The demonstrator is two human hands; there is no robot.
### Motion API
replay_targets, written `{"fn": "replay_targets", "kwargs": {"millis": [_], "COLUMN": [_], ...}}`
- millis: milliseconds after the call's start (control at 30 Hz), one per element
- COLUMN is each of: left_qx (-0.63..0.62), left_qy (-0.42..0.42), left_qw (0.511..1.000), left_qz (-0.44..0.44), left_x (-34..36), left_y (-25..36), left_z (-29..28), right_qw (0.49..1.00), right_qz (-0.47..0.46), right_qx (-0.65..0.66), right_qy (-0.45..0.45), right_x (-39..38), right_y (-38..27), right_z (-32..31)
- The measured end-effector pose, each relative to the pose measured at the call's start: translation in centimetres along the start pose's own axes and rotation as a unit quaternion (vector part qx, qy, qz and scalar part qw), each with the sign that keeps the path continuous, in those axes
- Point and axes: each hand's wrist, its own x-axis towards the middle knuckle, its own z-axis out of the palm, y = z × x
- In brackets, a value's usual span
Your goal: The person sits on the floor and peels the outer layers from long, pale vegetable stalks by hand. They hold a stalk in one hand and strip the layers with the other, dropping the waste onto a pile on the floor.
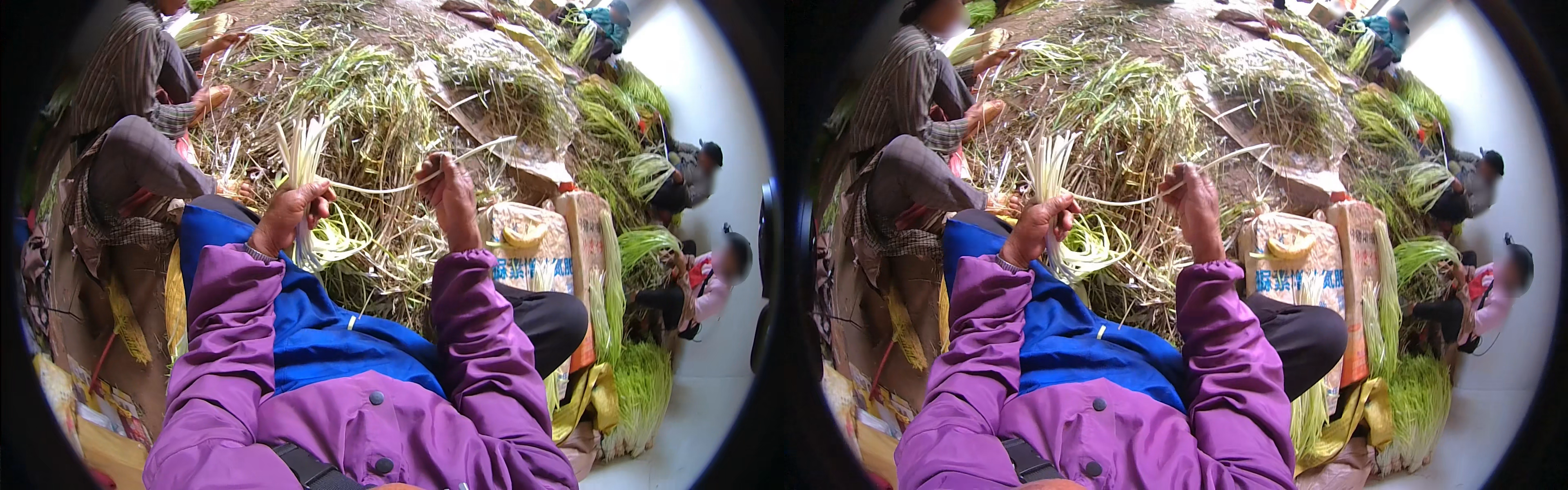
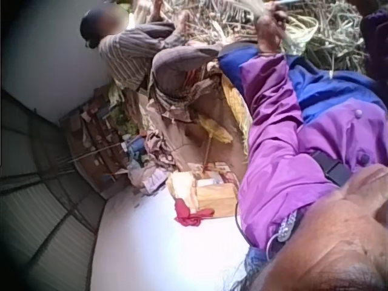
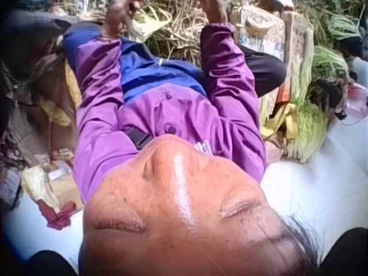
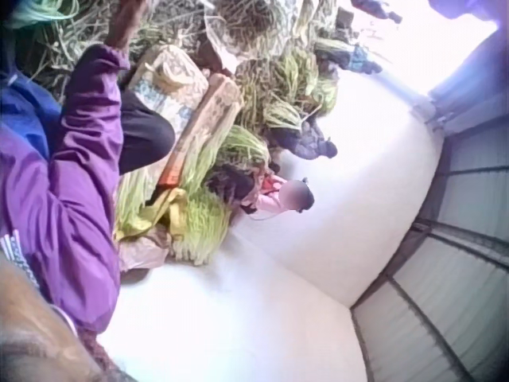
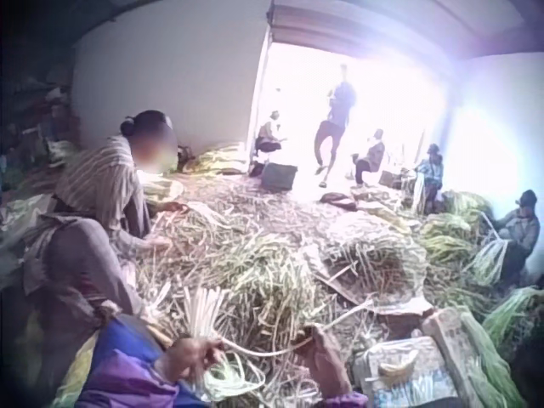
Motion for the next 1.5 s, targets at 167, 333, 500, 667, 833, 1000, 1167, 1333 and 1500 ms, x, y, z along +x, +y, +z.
{"fn": "replay_targets", "kwargs": {"millis": [167, 333, 500, 667, 833, 1000, 1167, 1333, 1500], "left_qx": [0.023, 0.020, 0.053, 0.016, 0.033, -0.142, -0.185, -0.204, -0.232], "left_qy": [0.053, 0.050, 0.010, -0.017, -0.075, -0.074, -0.091, -0.025, -0.071], "left_qw": [0.997, 0.998, 0.998, 0.999, 0.993, 0.986, 0.965, 0.962, 0.957], "left_qz": [0.041, 0.014, -0.008, -0.033, -0.080, 0.034, 0.159, 0.182, 0.158], "left_x": [0.9, 1.9, 1.8, 1.5, 1.0, 0.8, 1.2, 0.4, 1.2], "left_y": [-0.1, -0.8, -1.5, -0.9, -0.8, 0.2, 3.9, 5.1, 4.9], "left_z": [1.0, 2.3, 1.5, 1.3, 2.7, 0.7, -1.8, -2.1, -2.9], "right_qw": [0.961, 0.860, 0.753, 0.866, 0.911, 0.928, 0.686, 0.678, 0.767], "right_qz": [0.037, 0.053, -0.001, -0.026, -0.077, -0.015, 0.194, 0.371, 0.324], "right_qx": [-0.265, -0.460, -0.567, -0.456, -0.383, -0.361, -0.688, -0.505, -0.521], "right_qy": [-0.067, -0.213, -0.334, -0.206, -0.131, -0.091, -0.132, -0.384, -0.187], "right_x": [-0.8, -3.3, -3.6, 0.2, 2.9, 4.7, 0.4, -2.0, 3.8], "right_y": [0.8, 4.6, 5.0, 2.5, 3.8, 7.7, 20.3, 21.7, 16.5], "right_z": [0.8, 5.7, 6.6, 3.8, 5.6, 1.3, -8.6, -5.1, -6.0]}}
